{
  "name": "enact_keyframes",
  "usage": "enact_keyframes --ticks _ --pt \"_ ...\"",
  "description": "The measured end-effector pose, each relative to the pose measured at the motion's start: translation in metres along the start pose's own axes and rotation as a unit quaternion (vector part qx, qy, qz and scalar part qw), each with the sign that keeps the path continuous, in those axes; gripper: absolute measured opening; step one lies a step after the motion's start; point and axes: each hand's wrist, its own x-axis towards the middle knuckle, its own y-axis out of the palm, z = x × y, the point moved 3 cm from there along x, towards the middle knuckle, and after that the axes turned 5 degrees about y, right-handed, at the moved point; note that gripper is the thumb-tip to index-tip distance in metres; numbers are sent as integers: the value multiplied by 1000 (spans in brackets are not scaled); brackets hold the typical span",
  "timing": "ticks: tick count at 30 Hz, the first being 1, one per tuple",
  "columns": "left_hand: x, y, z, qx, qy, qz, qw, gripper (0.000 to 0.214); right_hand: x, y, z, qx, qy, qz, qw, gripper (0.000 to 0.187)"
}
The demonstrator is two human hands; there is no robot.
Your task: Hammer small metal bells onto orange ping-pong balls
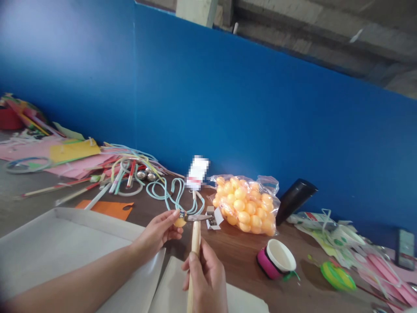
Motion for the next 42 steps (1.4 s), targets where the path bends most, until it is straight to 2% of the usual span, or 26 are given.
enact_keyframes --ticks 7,19,23,36,42 --pt "1 -1 3 26 -1 -7 1000 35 2 -2 -1 10 11 -9 1000 39" --pt "0 -1 3 43 4 -41 998 36 3 1 -1 11 24 -3 1000 35" --pt "-1 0 2 49 7 -38 998 35 3 1 -2 25 30 -18 999 38" --pt "0 -1 4 50 10 -49 997 36 4 2 -5 20 30 -2 999 32" --pt "0 0 3 43 11 -50 998 36 2 3 -2 13 31 -5 999 34"
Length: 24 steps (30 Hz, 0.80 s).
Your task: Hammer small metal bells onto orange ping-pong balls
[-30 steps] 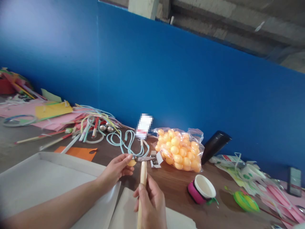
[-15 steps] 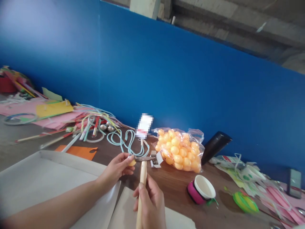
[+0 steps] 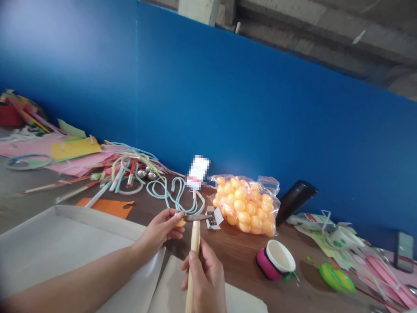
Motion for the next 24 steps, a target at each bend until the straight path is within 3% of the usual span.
enact_keyframes --ticks 24 --pt "-1 1 -1 2 -2 -11 1000 35 -1 0 0 -9 -5 -7 1000 33"
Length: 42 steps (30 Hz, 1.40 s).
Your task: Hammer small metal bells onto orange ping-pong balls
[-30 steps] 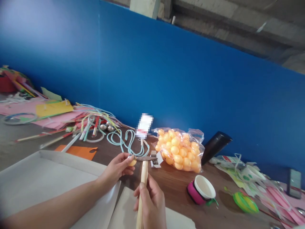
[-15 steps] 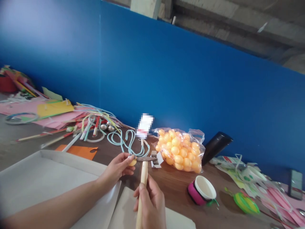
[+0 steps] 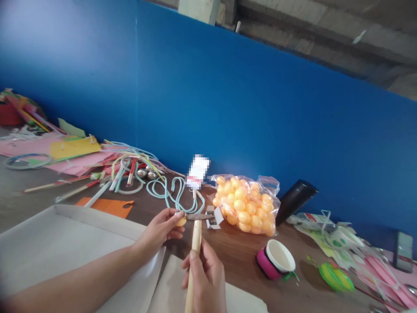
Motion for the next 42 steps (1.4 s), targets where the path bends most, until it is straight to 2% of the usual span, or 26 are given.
enact_keyframes --ticks 6,12,18,24,33,38,40,42 --pt "-1 0 -2 6 -1 -1 1000 34 0 2 0 -5 7 6 1000 32" --pt "-1 -2 0 -21 -2 10 1000 33 4 -5 -1 19 16 1 1000 30" --pt "-2 -1 -5 -74 3 28 997 29 11 -2 -11 -43 50 45 997 27" --pt "-3 -1 -9 -107 1 40 993 27 12 4 -24 -93 64 73 991 36" --pt "-3 -2 -9 -115 9 77 990 28 10 3 -18 -155 -38 73 985 33" --pt "-5 -1 -10 -103 14 103 989 30 10 -3 -16 -246 -95 18 964 24" --pt "-7 1 -11 -97 8 124 987 31 10 -6 -14 -240 -109 -8 965 23" --pt "-9 4 -10 -85 -2 148 985 30 11 -8 -11 -186 -113 -26 976 27"
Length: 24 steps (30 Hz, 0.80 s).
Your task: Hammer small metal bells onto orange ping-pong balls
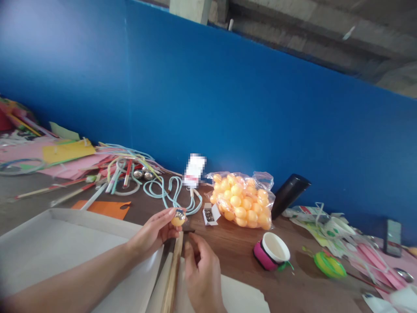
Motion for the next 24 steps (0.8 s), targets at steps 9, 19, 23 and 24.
enact_keyframes --ticks 9,19,23,24 --pt "-6 14 7 133 -38 115 984 27 3 1 16 294 69 53 952 56" --pt "-6 17 11 184 -25 116 976 30 7 4 2 270 56 72 959 40" --pt "-6 17 11 165 -26 110 980 32 5 2 9 281 48 100 953 41" --pt "-6 17 10 160 -29 115 980 32 5 2 10 284 47 104 952 42"
